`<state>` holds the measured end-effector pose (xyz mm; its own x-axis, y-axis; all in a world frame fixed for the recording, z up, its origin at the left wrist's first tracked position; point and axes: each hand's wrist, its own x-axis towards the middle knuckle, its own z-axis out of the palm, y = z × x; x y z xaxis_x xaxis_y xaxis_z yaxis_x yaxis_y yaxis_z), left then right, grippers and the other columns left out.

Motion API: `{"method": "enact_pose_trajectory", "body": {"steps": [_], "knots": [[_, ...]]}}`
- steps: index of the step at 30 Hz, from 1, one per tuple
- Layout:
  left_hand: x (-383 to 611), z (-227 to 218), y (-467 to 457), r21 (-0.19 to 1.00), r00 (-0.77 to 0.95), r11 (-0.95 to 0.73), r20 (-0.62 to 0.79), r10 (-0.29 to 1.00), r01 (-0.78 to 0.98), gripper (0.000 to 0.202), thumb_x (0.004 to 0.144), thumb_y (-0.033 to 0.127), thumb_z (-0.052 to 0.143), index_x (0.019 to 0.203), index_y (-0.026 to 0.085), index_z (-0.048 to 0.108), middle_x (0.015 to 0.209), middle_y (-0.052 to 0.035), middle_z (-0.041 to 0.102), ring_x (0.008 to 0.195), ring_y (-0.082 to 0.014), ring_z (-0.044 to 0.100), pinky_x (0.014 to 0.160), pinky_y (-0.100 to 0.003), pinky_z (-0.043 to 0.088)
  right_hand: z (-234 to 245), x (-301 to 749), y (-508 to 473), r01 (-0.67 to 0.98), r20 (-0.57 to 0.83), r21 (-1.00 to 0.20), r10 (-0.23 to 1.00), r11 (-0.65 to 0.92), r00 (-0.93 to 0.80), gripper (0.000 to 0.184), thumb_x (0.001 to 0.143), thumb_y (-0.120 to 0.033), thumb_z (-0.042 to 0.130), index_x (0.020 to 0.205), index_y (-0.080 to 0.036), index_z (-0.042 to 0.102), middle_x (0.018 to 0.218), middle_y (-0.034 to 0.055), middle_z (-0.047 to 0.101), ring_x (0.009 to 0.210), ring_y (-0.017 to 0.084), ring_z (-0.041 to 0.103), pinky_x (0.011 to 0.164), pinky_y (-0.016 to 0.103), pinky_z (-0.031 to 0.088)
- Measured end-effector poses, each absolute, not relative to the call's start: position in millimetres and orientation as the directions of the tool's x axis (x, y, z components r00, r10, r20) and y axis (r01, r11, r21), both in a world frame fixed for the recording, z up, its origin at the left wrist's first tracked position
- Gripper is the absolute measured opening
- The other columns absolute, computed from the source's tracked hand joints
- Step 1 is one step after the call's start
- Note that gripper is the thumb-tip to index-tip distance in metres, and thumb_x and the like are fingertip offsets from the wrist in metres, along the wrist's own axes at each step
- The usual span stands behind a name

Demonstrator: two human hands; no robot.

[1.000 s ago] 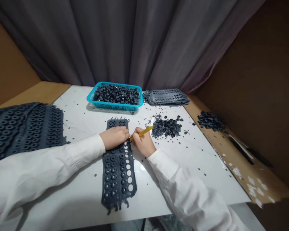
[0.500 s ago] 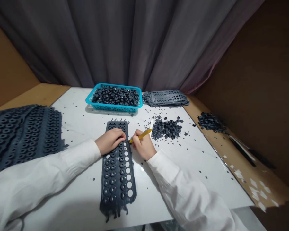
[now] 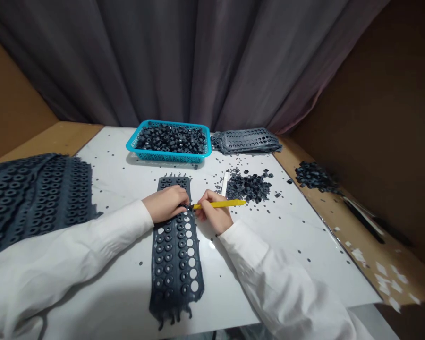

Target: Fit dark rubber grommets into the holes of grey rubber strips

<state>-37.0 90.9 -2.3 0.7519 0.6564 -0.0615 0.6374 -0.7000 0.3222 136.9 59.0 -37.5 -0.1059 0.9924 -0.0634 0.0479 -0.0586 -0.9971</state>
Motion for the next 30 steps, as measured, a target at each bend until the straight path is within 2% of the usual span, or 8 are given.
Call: {"method": "enact_pose_trajectory", "body": {"steps": [5, 8, 13, 19, 21, 26, 28, 30], "knots": [[-36, 0, 91, 0.280, 0.767, -0.725, -0.070, 0.638, 0.629, 0.009, 0.081, 0.017, 0.055, 0.087, 0.013, 0.061, 0.087, -0.0077, 0.062, 0.088, -0.0211, 0.055, 0.078, -0.031, 0.044, -37, 139, 59, 0.142, -0.035, -0.990, 0.986, -0.012, -0.161, 0.011, 0.068, -0.018, 0.044, 0.058, -0.020, 0.044, 0.046, -0.0053, 0.055, 0.038, 0.010, 0.048, 0.040, 0.020, 0.038], [-33, 3, 90, 0.235, 0.784, -0.753, -0.078, 0.616, 0.615, 0.009, 0.080, 0.014, 0.054, 0.085, 0.012, 0.061, 0.087, -0.0078, 0.062, 0.087, -0.0210, 0.055, 0.078, -0.030, 0.044, -32, 138, 59, 0.256, 0.012, -0.965, 0.983, 0.059, -0.182, 0.014, 0.070, -0.017, 0.043, 0.056, -0.020, 0.042, 0.046, -0.0052, 0.053, 0.041, 0.010, 0.047, 0.044, 0.020, 0.036], [-25, 4, 87, 0.063, 0.805, -0.803, -0.088, 0.587, 0.592, 0.016, 0.083, 0.009, 0.047, 0.086, 0.009, 0.063, 0.086, -0.0095, 0.063, 0.086, -0.0213, 0.057, 0.078, -0.030, 0.045, -17, 132, 61, 0.458, 0.098, -0.867, 0.968, 0.197, -0.231, 0.020, 0.069, -0.016, 0.043, 0.050, -0.020, 0.036, 0.043, -0.0059, 0.041, 0.045, 0.009, 0.040, 0.047, 0.021, 0.028], [-23, -4, 82, -0.099, 0.804, -0.808, -0.083, 0.588, 0.581, 0.024, 0.087, 0.005, 0.041, 0.087, 0.007, 0.064, 0.087, -0.0121, 0.064, 0.087, -0.0226, 0.057, 0.078, -0.033, 0.046, -13, 128, 63, 0.514, 0.135, -0.819, 0.957, 0.254, -0.258, 0.022, 0.070, -0.016, 0.042, 0.051, -0.020, 0.032, 0.045, -0.0063, 0.035, 0.047, 0.010, 0.035, 0.048, 0.023, 0.024], [-27, -8, 82, -0.047, 0.795, -0.796, -0.044, 0.605, 0.604, 0.023, 0.087, 0.007, 0.040, 0.086, 0.008, 0.063, 0.087, -0.0118, 0.063, 0.086, -0.0223, 0.056, 0.077, -0.033, 0.046, -15, 128, 62, 0.516, 0.143, -0.815, 0.955, 0.263, -0.260, 0.022, 0.070, -0.015, 0.042, 0.052, -0.020, 0.031, 0.045, -0.0064, 0.034, 0.047, 0.010, 0.034, 0.048, 0.023, 0.024], [-41, -17, 85, 0.327, 0.727, -0.705, 0.073, 0.683, 0.629, 0.020, 0.090, 0.017, 0.038, 0.082, 0.014, 0.056, 0.081, -0.0060, 0.059, 0.080, -0.0186, 0.053, 0.076, -0.030, 0.045, -18, 130, 63, 0.500, 0.087, -0.840, 0.961, 0.212, -0.262, 0.021, 0.072, -0.014, 0.041, 0.052, -0.020, 0.035, 0.043, -0.0063, 0.036, 0.047, 0.010, 0.035, 0.048, 0.022, 0.025], [-44, -20, 84, 0.402, 0.687, -0.661, 0.101, 0.719, 0.633, 0.018, 0.090, 0.017, 0.038, 0.083, 0.014, 0.055, 0.082, -0.0058, 0.059, 0.081, -0.0185, 0.053, 0.077, -0.030, 0.044, -17, 130, 64, 0.494, 0.065, -0.849, 0.964, 0.188, -0.256, 0.021, 0.072, -0.014, 0.041, 0.052, -0.020, 0.037, 0.043, -0.0061, 0.038, 0.046, 0.010, 0.036, 0.047, 0.022, 0.025], [-45, -20, 83, 0.423, 0.677, -0.648, 0.102, 0.729, 0.633, 0.018, 0.089, 0.017, 0.039, 0.084, 0.014, 0.056, 0.083, -0.0062, 0.059, 0.081, -0.0189, 0.052, 0.077, -0.031, 0.044, -16, 131, 63, 0.484, 0.052, -0.858, 0.966, 0.172, -0.252, 0.021, 0.072, -0.014, 0.041, 0.052, -0.020, 0.037, 0.042, -0.0059, 0.040, 0.045, 0.010, 0.038, 0.047, 0.021, 0.026]]}}
